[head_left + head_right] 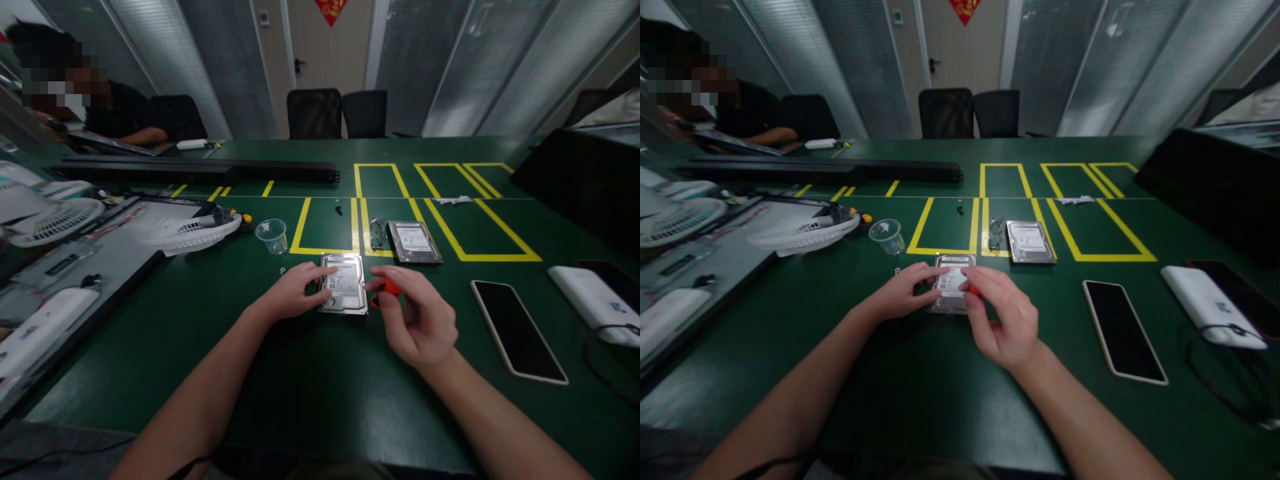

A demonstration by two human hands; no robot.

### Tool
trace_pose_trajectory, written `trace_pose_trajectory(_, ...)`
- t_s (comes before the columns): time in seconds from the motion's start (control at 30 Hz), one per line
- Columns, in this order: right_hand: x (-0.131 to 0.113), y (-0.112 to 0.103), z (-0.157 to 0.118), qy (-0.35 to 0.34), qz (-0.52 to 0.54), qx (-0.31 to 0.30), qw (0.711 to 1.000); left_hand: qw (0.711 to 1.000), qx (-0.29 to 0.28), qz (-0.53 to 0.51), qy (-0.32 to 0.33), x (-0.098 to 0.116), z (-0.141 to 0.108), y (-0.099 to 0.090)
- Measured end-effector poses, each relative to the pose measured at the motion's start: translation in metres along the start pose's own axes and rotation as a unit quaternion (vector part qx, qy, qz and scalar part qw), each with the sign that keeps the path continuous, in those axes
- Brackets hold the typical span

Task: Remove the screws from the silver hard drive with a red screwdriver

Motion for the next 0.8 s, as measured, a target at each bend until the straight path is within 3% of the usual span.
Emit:
trace_pose_trajectory(0.27,-0.0025,-0.0028,0.0000,0.012,-0.021,-0.017,1.000,1.000,-0.003,-0.001,0.004,0.0017,0.0000,-0.0013)
trace_pose_trajectory(0.8,-0.0001,-0.0027,-0.0057,0.038,0.011,0.009,0.999,1.000,-0.006,0.011,0.004,0.0024,0.0002,-0.0014)
Point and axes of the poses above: each hand's wrist, its own z-axis towards the middle knuckle, its own y-axis out of the palm, x = y × z, the point moved 2 cm from there along z, towards the middle knuckle, and after that the axes turned 1 degree about -z, right-handed, at the moved point
